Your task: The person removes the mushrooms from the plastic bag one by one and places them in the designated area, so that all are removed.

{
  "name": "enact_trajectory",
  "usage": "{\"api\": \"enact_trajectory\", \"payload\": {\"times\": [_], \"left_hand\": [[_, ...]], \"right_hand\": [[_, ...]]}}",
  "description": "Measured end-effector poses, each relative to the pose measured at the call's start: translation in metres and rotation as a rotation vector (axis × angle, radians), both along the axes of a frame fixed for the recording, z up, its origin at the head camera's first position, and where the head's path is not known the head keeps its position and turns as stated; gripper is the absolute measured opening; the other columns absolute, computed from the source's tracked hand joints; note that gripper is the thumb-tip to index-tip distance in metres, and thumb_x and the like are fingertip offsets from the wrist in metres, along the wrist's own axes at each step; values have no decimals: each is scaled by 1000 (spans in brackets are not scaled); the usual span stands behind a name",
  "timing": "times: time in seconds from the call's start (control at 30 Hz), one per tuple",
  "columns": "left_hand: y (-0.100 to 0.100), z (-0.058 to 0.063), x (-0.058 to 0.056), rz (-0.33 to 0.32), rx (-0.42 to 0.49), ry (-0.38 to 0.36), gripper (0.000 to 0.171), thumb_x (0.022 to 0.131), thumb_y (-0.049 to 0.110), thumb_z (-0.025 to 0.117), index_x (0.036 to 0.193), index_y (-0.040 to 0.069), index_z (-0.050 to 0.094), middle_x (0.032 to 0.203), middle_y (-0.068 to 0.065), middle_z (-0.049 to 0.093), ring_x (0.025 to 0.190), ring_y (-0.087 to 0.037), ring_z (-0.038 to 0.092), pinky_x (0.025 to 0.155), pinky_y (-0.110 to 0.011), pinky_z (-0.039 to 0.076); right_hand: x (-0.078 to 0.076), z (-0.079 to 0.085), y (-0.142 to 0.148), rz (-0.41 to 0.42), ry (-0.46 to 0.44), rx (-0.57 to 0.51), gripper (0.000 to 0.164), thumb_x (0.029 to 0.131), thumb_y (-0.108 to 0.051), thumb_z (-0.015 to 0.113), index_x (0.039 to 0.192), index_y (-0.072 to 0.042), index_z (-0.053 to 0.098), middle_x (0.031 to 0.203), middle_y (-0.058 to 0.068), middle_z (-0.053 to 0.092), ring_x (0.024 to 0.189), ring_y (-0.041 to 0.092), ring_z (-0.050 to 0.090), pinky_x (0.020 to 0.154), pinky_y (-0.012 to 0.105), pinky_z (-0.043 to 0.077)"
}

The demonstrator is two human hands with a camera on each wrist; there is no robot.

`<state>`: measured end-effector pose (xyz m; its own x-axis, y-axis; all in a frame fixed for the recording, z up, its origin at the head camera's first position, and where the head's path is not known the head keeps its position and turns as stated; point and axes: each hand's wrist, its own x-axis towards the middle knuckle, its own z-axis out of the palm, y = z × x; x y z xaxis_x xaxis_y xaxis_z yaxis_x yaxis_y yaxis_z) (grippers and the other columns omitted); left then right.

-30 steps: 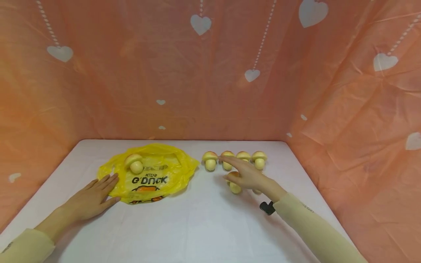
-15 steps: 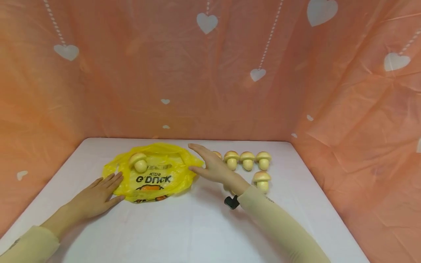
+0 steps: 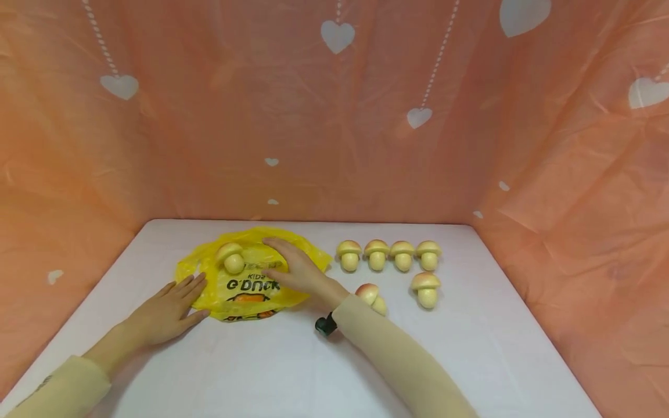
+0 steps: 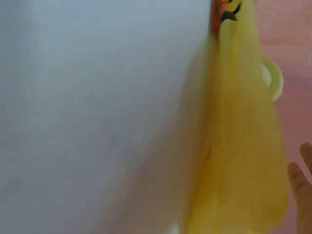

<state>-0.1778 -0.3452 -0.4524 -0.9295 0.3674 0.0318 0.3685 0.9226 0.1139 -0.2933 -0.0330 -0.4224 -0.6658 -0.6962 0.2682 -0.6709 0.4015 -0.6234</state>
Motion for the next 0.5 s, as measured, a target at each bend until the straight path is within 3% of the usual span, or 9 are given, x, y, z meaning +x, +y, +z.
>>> {"api": "enact_trajectory", "payload": {"times": [0.17,0.5], "left_hand": [[1,-1,-3,-7,-6,15,79,104,51,57,154,-8,42,163,-27,35,148,-51,33,116,-69,28],[3,0,-6,-5,-22,23,77,103,48,60,154,-8,43,163,-27,36,148,-50,34,117,-69,29]], "right_hand": [[-7,-2,-16,48,13,24,69,102,-30,69,161,-13,38,167,3,37,154,20,34,124,36,32],[-25,-4,-48,65,39,123,73,100,-28,73,162,-16,36,166,5,39,152,18,37,123,31,32]]}}
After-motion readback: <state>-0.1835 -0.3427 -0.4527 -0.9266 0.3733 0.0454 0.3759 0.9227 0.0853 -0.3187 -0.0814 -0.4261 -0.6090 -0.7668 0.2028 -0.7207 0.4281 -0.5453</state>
